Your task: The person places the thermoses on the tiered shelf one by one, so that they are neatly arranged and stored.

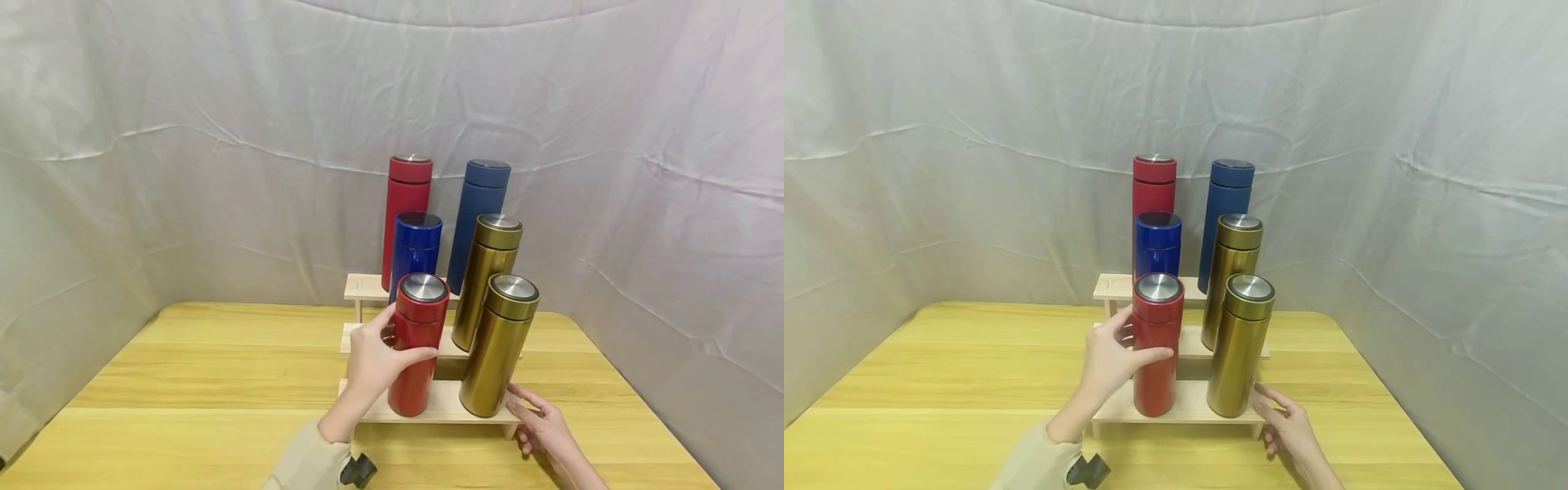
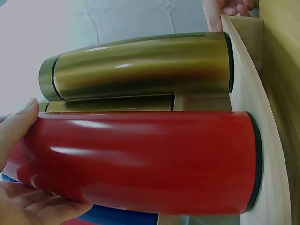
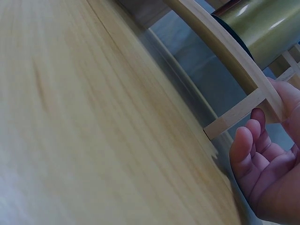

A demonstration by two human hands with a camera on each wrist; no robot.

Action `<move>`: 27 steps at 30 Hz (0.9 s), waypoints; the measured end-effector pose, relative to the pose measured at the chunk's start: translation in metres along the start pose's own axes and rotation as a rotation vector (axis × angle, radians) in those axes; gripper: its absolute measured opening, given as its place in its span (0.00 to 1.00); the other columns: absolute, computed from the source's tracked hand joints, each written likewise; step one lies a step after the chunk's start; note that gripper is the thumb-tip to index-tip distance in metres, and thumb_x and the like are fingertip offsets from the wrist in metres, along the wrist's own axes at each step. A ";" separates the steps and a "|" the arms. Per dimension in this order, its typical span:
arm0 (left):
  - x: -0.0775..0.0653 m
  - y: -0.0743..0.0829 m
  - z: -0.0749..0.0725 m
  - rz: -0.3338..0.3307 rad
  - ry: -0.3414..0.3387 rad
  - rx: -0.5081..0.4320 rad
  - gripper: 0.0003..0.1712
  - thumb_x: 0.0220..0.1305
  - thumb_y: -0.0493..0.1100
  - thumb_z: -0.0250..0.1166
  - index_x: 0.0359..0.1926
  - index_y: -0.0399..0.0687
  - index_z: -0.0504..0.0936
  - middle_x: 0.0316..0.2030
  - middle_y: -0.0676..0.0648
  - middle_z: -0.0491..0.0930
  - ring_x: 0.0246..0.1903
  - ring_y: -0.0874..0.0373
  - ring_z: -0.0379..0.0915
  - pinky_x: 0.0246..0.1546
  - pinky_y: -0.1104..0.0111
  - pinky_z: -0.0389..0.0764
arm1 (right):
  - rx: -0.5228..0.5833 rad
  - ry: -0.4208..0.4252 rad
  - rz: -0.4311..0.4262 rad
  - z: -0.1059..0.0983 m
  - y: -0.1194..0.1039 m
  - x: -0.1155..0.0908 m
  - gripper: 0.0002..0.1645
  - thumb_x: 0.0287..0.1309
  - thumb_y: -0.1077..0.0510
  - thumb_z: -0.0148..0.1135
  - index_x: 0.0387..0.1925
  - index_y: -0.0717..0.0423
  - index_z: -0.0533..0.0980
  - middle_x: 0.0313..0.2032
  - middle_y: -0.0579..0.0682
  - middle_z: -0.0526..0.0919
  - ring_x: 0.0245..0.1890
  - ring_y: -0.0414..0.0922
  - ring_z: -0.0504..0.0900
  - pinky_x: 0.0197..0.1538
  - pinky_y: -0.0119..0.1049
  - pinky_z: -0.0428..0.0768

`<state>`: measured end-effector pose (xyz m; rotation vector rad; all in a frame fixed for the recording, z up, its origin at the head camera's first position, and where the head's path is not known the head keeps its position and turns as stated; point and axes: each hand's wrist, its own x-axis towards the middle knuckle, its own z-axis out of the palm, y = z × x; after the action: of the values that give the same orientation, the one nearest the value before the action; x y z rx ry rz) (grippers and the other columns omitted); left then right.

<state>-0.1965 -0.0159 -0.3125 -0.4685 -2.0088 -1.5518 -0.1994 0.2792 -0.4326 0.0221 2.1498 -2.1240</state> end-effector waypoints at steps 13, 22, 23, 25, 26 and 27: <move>0.001 -0.004 0.001 -0.029 -0.009 -0.006 0.39 0.33 0.50 0.77 0.50 0.45 0.75 0.38 0.48 0.78 0.34 0.57 0.76 0.31 0.72 0.77 | -0.008 0.010 0.005 0.001 0.001 0.002 0.17 0.57 0.56 0.57 0.36 0.22 0.75 0.10 0.46 0.68 0.09 0.37 0.67 0.13 0.28 0.71; 0.000 -0.007 0.002 -0.034 -0.023 0.047 0.41 0.35 0.50 0.76 0.53 0.44 0.72 0.41 0.48 0.74 0.39 0.57 0.71 0.32 0.72 0.77 | -0.013 0.020 0.010 0.000 0.003 0.003 0.17 0.56 0.56 0.58 0.35 0.22 0.75 0.10 0.46 0.68 0.09 0.37 0.67 0.13 0.28 0.71; -0.001 -0.008 0.002 -0.030 -0.026 0.052 0.41 0.35 0.50 0.76 0.54 0.43 0.72 0.41 0.48 0.74 0.39 0.57 0.70 0.32 0.72 0.77 | -0.015 0.019 0.011 0.000 0.003 0.003 0.17 0.56 0.56 0.58 0.35 0.22 0.75 0.10 0.46 0.69 0.09 0.37 0.67 0.13 0.28 0.71; -0.002 -0.010 0.002 -0.020 -0.032 0.057 0.42 0.36 0.51 0.76 0.55 0.42 0.70 0.42 0.47 0.73 0.40 0.57 0.70 0.32 0.72 0.77 | -0.017 0.020 0.015 0.000 0.004 0.002 0.16 0.56 0.55 0.58 0.36 0.23 0.75 0.10 0.46 0.69 0.09 0.37 0.67 0.13 0.28 0.71; -0.002 -0.010 0.002 -0.018 -0.036 0.055 0.43 0.36 0.51 0.76 0.55 0.42 0.70 0.43 0.47 0.73 0.40 0.57 0.70 0.32 0.71 0.76 | -0.018 0.020 0.016 0.000 0.004 0.002 0.16 0.56 0.55 0.58 0.36 0.23 0.75 0.10 0.46 0.69 0.10 0.37 0.67 0.13 0.28 0.71; -0.002 -0.011 0.002 -0.011 -0.040 0.051 0.43 0.37 0.51 0.75 0.56 0.42 0.69 0.42 0.47 0.73 0.40 0.56 0.70 0.32 0.71 0.76 | -0.022 0.020 0.015 0.000 0.004 0.001 0.16 0.56 0.55 0.58 0.36 0.23 0.75 0.10 0.46 0.69 0.10 0.37 0.67 0.13 0.28 0.71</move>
<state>-0.2015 -0.0170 -0.3230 -0.4729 -2.0788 -1.5050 -0.2005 0.2787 -0.4363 0.0576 2.1768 -2.1009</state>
